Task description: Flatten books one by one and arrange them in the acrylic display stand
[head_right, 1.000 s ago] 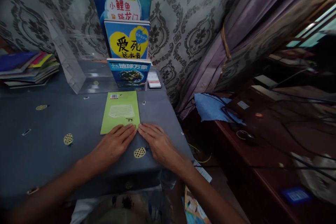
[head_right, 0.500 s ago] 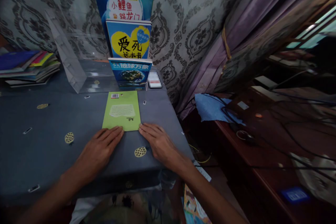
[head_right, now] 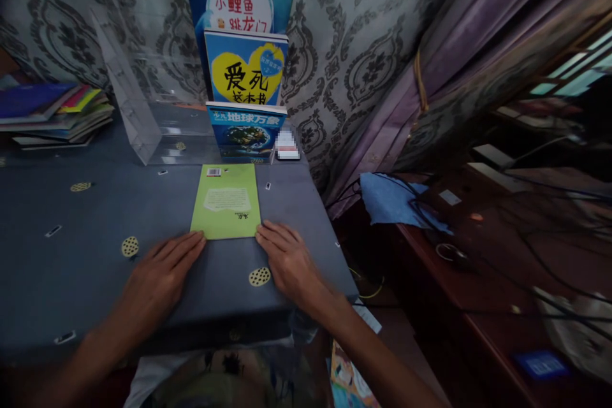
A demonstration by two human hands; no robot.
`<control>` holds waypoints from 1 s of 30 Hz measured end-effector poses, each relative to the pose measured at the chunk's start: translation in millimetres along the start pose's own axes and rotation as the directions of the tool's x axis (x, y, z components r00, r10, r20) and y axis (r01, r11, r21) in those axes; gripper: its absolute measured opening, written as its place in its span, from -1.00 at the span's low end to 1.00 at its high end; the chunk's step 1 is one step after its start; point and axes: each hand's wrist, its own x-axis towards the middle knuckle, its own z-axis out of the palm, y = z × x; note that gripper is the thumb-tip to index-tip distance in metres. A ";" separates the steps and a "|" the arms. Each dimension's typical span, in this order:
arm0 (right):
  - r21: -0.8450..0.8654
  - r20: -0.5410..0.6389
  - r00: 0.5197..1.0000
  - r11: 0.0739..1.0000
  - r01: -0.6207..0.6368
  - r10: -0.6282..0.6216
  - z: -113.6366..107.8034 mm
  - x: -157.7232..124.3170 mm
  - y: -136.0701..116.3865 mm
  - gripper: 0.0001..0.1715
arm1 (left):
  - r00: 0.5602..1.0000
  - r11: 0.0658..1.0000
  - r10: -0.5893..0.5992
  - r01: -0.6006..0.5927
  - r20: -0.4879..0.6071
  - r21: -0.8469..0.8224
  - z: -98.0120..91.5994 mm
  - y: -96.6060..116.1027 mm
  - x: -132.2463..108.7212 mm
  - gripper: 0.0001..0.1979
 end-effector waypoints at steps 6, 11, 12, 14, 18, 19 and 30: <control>0.043 0.109 0.989 0.994 0.100 -0.104 19.2 32.4 -33.2 -0.47 | 0.999 0.999 -0.031 0.030 -0.009 -0.038 6.2 1.9 -1.5 -0.47; 0.092 0.151 0.973 0.982 0.162 -0.175 32.4 48.1 -45.6 -0.41 | 0.999 0.999 -0.041 0.040 -0.031 -0.032 9.8 2.3 -3.2 -0.49; 0.099 0.157 0.973 0.983 0.155 -0.169 32.8 47.7 -45.0 -0.40 | 0.998 0.998 -0.046 0.045 -0.036 -0.033 10.7 2.3 -3.5 -0.49; 0.112 0.165 0.974 0.984 0.139 -0.156 32.1 44.4 -42.2 -0.40 | 0.998 0.998 -0.052 0.050 -0.038 -0.036 12.4 1.8 -3.9 -0.48; 0.114 0.120 0.984 0.987 0.115 -0.129 28.8 34.4 -35.6 -0.45 | 0.998 0.999 -0.030 0.028 -0.056 -0.032 15.0 -0.5 -4.3 -0.47; 0.111 0.099 0.988 0.988 0.103 -0.114 27.6 32.0 -33.9 -0.46 | 0.998 0.999 -0.019 0.017 -0.067 -0.031 15.5 -1.2 -4.2 -0.47; 0.102 0.026 0.998 0.993 -0.066 0.064 2.0 14.5 -15.0 -0.39 | 0.993 0.998 0.018 -0.024 -0.116 -0.050 22.2 -15.5 -4.0 -0.50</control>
